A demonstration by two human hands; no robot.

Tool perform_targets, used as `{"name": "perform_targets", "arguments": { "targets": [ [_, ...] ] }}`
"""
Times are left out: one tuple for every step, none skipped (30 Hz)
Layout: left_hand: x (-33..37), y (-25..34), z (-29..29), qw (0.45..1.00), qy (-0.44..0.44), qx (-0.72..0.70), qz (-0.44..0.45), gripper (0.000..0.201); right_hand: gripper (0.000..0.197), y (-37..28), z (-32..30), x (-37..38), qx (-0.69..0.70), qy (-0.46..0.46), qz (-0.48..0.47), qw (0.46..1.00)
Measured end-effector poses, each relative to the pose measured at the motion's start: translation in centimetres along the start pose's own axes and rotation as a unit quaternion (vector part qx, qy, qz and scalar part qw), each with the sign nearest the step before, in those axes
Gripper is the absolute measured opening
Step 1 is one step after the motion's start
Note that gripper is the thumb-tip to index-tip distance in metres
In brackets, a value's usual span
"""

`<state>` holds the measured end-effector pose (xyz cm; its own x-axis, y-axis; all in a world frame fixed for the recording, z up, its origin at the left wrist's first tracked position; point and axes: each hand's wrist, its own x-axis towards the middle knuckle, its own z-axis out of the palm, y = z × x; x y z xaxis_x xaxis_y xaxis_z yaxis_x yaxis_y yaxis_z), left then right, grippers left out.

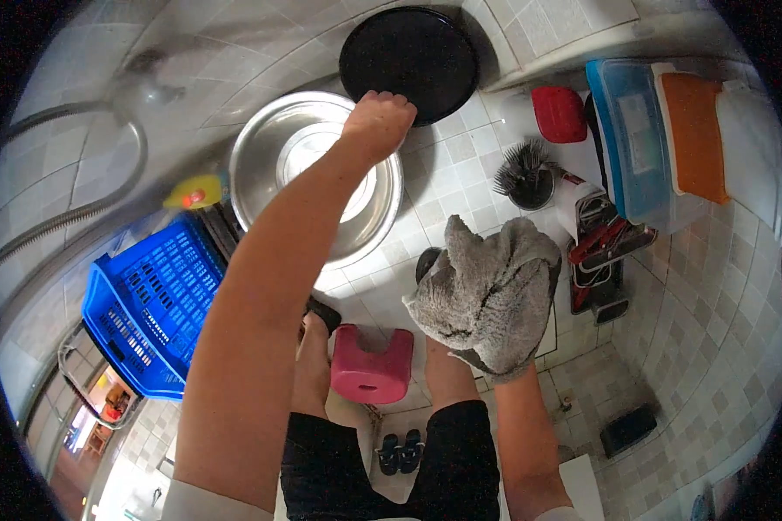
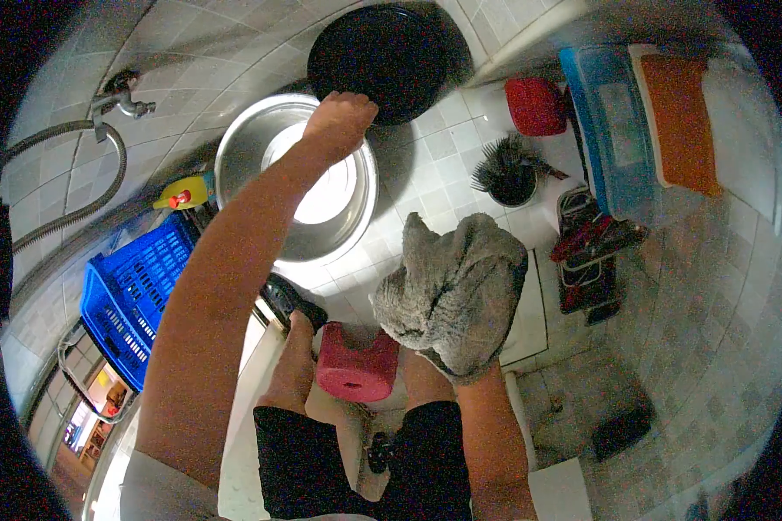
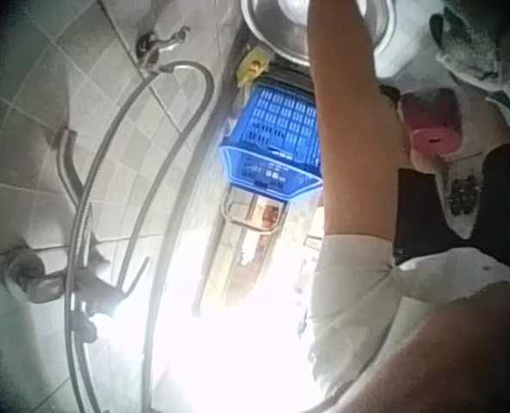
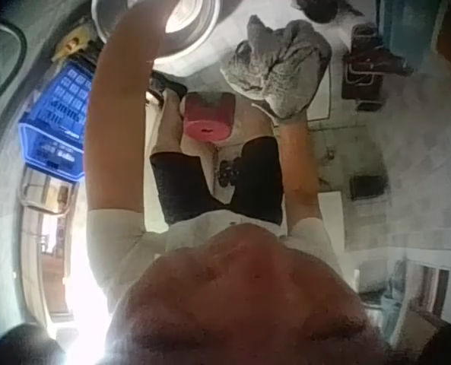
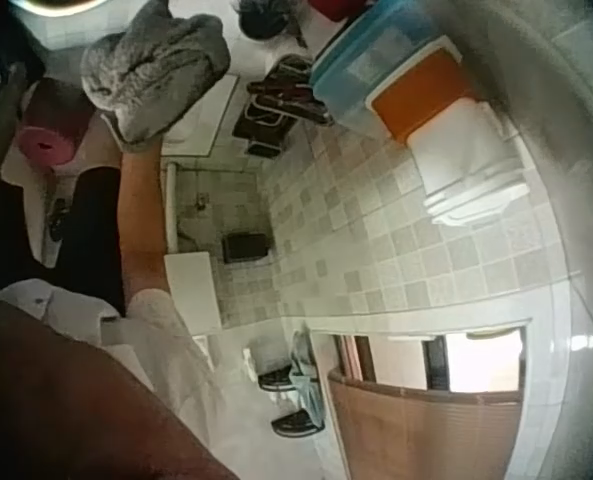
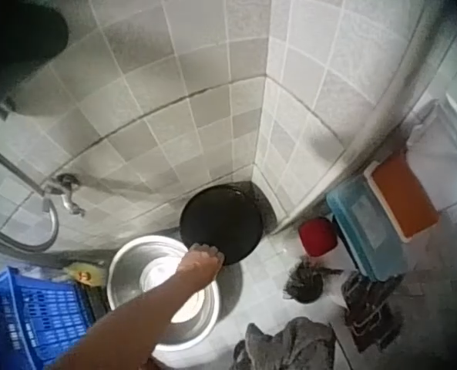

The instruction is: Cleaning and drying several round black lids with a cloth in a bathroom setting.

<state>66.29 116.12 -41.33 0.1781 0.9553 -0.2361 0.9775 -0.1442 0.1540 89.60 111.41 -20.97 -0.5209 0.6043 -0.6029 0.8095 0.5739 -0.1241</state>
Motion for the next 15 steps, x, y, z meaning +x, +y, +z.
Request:
{"name": "perform_targets", "arguments": {
  "targets": [
    [-0.9, -0.9, -0.2, 0.999, -0.020, 0.023, 0.026, 0.011, 0.073, -0.5, -0.2, 0.2, 0.014, -0.194, 0.045, 0.980],
    [-1.9, -1.6, -0.5, 0.999, -0.031, 0.033, 0.024, 0.011, 0.073, -0.9, 0.3, 0.3, 0.026, -0.194, 0.036, 0.980],
    [-2.4, -1.9, -0.9, 0.998, -0.027, 0.043, 0.042, 0.010, 0.073, -1.0, 0.4, 0.2, 0.058, -0.185, 0.033, 0.980],
    [-3.0, -2.2, -1.3, 0.997, -0.024, 0.055, 0.058, 0.009, 0.073, -1.2, 0.5, 0.2, 0.091, -0.176, 0.029, 0.980],
    [-3.0, -1.7, -1.7, 0.997, -0.020, 0.055, 0.058, 0.009, 0.073, -0.8, 1.4, -0.2, 0.088, -0.173, 0.030, 0.980],
    [-1.9, -0.1, -1.7, 0.996, -0.019, 0.057, 0.061, 0.009, 0.074, 0.4, 2.6, -0.8, 0.121, -0.119, 0.038, 0.985],
    [-0.7, 1.4, -1.8, 0.996, -0.017, 0.058, 0.063, 0.010, 0.074, 1.7, 3.4, -1.5, 0.151, -0.063, 0.044, 0.986],
    [-0.3, 1.9, -1.5, 0.996, -0.010, 0.054, 0.065, 0.010, 0.074, 1.9, 2.3, -1.5, 0.146, -0.060, 0.049, 0.986],
    [-2.2, 0.2, -1.6, 0.996, 0.011, 0.070, 0.053, 0.007, 0.072, 0.3, 1.1, -0.9, 0.101, -0.110, 0.036, 0.988],
    [-4.2, -1.5, -1.9, 0.995, 0.033, 0.085, 0.041, 0.005, 0.070, -1.1, 0.6, -0.5, 0.054, -0.157, 0.021, 0.986],
    [-4.1, -1.8, -2.6, 0.995, 0.050, 0.068, 0.044, 0.004, 0.070, -1.1, 0.6, -0.7, 0.049, -0.157, 0.023, 0.986],
    [-4.4, -1.7, -3.4, 0.996, 0.053, 0.065, 0.042, 0.004, 0.067, -1.0, 1.1, -0.9, 0.048, -0.147, 0.030, 0.987],
    [-4.8, -1.9, -4.2, 0.993, 0.107, 0.031, 0.038, 0.003, 0.064, -1.0, 1.8, -1.0, 0.048, -0.137, 0.036, 0.989],
    [-4.9, -1.6, -5.5, 0.986, 0.165, -0.005, 0.036, 0.003, 0.064, -0.3, 3.7, -1.2, 0.041, -0.134, 0.039, 0.989],
    [-5.6, -1.0, -6.9, 0.983, 0.176, -0.053, 0.001, 0.004, 0.049, 0.4, 6.6, -1.2, 0.303, 0.043, 0.027, 0.952]
  ]
}}
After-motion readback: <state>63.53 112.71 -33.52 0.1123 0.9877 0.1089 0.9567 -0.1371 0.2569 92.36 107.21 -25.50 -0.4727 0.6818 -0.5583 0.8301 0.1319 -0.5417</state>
